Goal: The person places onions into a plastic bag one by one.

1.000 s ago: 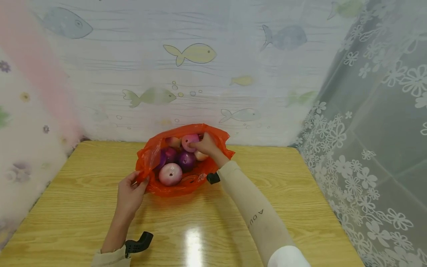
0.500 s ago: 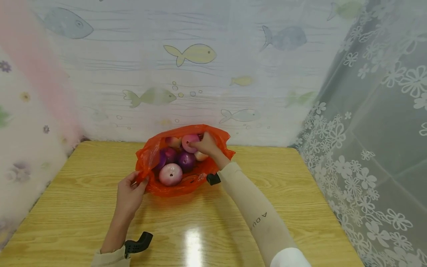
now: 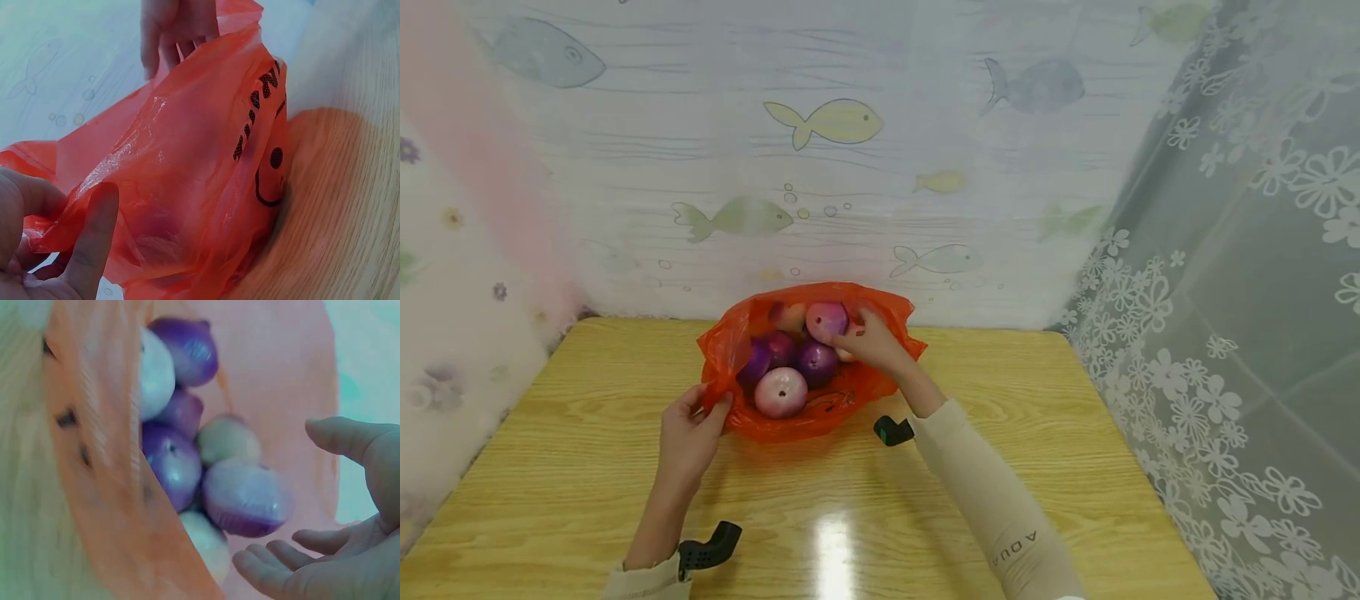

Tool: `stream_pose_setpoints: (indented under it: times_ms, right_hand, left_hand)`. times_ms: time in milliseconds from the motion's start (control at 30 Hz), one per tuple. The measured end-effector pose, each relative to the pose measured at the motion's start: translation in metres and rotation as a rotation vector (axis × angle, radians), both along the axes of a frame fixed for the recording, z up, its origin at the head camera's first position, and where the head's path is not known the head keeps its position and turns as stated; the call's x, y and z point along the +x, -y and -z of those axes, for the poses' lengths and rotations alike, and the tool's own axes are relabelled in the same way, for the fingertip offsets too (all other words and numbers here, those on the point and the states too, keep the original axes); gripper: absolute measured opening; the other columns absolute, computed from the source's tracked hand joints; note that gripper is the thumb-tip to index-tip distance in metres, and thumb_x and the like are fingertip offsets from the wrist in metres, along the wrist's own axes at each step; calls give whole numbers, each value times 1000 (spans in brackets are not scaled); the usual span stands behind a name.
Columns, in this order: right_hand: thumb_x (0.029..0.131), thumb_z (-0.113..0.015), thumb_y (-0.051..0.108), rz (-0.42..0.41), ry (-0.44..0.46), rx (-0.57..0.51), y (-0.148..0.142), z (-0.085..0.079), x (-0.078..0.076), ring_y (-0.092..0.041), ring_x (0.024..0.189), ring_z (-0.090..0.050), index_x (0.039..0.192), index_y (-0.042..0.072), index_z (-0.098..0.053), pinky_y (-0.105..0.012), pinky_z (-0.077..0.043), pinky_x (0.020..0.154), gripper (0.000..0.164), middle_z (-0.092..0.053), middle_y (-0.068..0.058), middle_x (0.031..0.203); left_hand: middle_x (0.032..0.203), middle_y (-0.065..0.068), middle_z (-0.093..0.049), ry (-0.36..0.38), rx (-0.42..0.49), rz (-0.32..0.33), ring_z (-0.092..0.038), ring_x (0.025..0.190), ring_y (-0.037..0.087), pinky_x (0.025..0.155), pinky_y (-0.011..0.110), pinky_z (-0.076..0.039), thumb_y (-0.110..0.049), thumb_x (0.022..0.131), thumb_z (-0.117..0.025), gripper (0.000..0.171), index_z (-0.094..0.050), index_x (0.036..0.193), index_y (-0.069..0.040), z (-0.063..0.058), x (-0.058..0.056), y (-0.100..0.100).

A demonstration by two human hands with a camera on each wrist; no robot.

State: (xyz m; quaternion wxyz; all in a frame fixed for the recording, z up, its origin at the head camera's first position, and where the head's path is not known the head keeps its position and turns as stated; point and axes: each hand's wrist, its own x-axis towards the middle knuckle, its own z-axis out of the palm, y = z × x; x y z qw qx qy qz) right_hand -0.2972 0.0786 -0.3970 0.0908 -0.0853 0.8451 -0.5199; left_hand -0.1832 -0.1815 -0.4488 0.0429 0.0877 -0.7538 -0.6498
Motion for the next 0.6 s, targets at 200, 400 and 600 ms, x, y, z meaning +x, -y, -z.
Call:
stream_pose_setpoints:
  times_ms: [200, 400, 600]
  right_hand:
    - [95, -70, 29, -42, 17, -154, -11, -4, 27, -34, 141, -46, 159, 6, -31, -49, -42, 114, 78, -38, -16, 160]
    - [102, -62, 20, -125, -63, -324, -30, -26, 59, -32, 141, -46, 155, 10, -38, -50, -39, 116, 59, -44, -13, 156]
    - [105, -53, 9, -90, -196, -469, -62, -32, 73, -41, 134, -50, 155, 0, -35, -42, -46, 111, 54, -47, -25, 150]
  left_hand:
    - [135, 20, -54, -10, -27, 23, -63, 82, -6, 75, 14, -56, -25, 104, -58, 44, -52, 139, 1, -1, 1, 5]
    - [147, 22, -47, 19, -157, 196, -68, 113, 20, 86, 24, -59, -41, 101, -61, 68, -38, 150, -1, -12, 4, 19]
    - [148, 26, -47, -23, -334, 455, -55, 128, 46, 93, 48, -58, -39, 105, -56, 70, -28, 157, -2, -20, 7, 56]
